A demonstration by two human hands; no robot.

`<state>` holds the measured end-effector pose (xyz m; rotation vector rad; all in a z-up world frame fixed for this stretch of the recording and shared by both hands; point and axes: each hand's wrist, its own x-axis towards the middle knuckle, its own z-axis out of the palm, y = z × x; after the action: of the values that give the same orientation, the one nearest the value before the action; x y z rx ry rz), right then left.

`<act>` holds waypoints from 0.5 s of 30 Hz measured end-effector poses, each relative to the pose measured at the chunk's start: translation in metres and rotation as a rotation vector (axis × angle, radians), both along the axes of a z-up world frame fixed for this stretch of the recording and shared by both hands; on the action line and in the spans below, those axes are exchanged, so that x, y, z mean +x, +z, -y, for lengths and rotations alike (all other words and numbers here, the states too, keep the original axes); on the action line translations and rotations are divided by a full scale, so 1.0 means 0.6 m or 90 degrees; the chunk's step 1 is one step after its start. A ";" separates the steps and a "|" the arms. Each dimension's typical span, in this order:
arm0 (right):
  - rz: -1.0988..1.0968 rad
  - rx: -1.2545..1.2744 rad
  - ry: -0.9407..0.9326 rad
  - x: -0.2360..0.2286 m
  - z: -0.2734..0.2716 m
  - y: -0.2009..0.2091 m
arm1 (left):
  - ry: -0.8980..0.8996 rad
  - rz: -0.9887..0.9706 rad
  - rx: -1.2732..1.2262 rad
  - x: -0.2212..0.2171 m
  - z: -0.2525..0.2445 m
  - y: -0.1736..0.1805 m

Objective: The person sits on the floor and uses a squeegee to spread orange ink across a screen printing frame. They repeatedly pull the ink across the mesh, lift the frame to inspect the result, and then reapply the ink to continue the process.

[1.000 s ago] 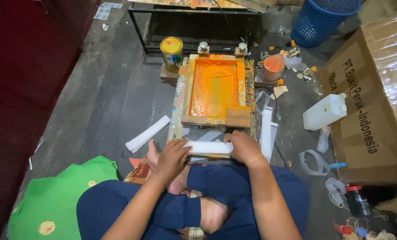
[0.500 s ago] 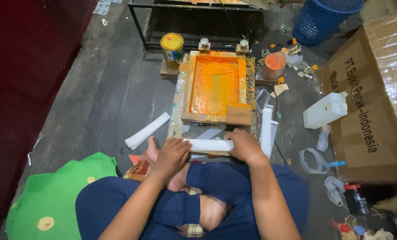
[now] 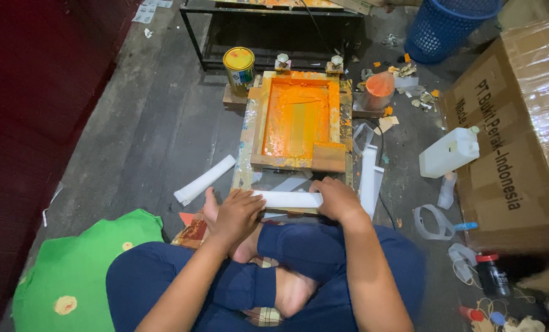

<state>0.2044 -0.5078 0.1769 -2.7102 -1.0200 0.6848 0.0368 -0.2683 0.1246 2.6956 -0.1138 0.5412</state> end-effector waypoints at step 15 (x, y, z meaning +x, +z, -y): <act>-0.254 0.468 -0.205 0.003 0.052 0.111 | 0.088 0.007 -0.363 0.059 -0.013 0.038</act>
<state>0.2061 -0.5390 0.2435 -1.9303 -0.5615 0.5981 0.0724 -0.2603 0.1472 2.1518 0.1989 0.5318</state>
